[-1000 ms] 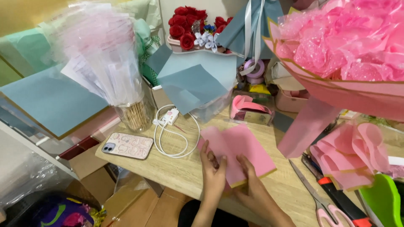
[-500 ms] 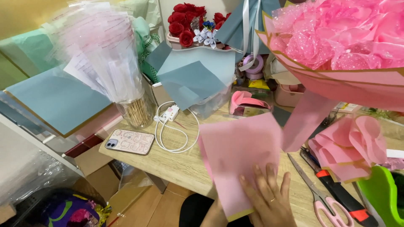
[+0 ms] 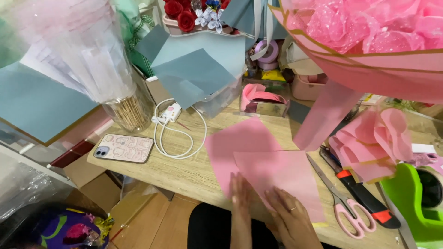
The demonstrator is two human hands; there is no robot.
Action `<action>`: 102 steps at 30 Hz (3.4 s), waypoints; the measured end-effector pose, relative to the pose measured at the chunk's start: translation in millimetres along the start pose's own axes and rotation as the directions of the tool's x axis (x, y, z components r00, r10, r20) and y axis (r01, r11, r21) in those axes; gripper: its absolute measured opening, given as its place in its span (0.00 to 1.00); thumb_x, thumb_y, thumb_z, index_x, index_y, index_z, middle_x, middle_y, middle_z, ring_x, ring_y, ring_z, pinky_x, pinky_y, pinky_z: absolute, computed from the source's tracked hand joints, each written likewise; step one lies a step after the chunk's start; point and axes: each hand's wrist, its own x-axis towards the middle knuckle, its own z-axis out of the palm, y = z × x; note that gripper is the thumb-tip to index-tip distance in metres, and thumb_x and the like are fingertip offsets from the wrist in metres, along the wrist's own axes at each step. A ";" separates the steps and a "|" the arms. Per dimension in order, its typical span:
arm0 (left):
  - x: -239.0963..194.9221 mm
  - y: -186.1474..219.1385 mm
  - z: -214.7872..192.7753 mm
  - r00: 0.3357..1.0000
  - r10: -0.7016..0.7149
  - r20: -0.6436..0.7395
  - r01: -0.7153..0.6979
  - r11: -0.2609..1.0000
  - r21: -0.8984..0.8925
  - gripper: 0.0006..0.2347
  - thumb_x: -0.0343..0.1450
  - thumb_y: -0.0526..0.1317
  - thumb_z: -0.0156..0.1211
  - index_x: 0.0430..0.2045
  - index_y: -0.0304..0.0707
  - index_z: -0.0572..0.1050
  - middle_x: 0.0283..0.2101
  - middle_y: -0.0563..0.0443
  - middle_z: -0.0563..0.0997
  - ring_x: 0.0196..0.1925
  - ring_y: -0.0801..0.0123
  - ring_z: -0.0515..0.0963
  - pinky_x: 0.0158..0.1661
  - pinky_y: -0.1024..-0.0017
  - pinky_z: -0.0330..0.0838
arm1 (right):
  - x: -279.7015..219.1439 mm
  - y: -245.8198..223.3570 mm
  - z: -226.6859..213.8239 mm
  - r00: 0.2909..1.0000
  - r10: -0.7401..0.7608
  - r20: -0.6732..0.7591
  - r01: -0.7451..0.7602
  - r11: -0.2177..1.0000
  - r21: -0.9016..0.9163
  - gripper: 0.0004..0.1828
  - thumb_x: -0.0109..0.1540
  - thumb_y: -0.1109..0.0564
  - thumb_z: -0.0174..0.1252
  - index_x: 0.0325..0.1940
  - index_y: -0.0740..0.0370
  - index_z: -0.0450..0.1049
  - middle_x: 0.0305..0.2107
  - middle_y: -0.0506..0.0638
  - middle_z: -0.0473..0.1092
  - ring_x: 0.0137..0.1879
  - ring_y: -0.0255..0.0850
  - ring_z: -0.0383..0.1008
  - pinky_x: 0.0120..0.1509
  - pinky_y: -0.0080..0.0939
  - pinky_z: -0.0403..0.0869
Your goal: The person folds a sheet of pink wrapping paper on a wooden table, then uses a tape dispenser to apply clear tape to secure the fold. The process is repeated several times as the person continues to fold and tape the paper.
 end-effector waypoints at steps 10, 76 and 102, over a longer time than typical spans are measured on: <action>-7.3 -10.6 13.7 0.835 0.293 0.465 -0.390 -0.281 0.877 0.28 0.76 0.40 0.44 0.68 0.18 0.46 0.73 0.22 0.46 0.76 0.34 0.45 0.71 0.47 0.41 | 28.3 -29.4 -47.9 0.899 0.417 0.129 -0.431 0.799 0.419 0.22 0.61 0.54 0.58 0.59 0.56 0.70 0.35 0.49 0.74 0.41 0.41 0.71 0.53 0.39 0.70; 27.9 32.1 -17.9 0.800 0.295 0.523 -0.157 -0.737 0.657 0.25 0.75 0.45 0.47 0.64 0.24 0.63 0.69 0.30 0.64 0.73 0.48 0.59 0.70 0.46 0.45 | 43.2 -5.8 -39.4 0.918 0.386 0.096 -0.374 0.755 0.539 0.29 0.57 0.62 0.61 0.64 0.58 0.72 0.19 0.42 0.65 0.25 0.32 0.63 0.37 0.28 0.65; 23.4 33.7 -24.7 0.806 0.254 0.534 -0.116 -0.818 0.563 0.53 0.59 0.78 0.52 0.68 0.31 0.56 0.73 0.39 0.58 0.76 0.54 0.54 0.64 0.35 0.53 | -24.3 14.5 -96.0 0.822 0.555 -0.124 -0.451 0.769 0.453 0.19 0.63 0.56 0.57 0.59 0.60 0.76 0.33 0.41 0.77 0.45 0.30 0.75 0.57 0.29 0.68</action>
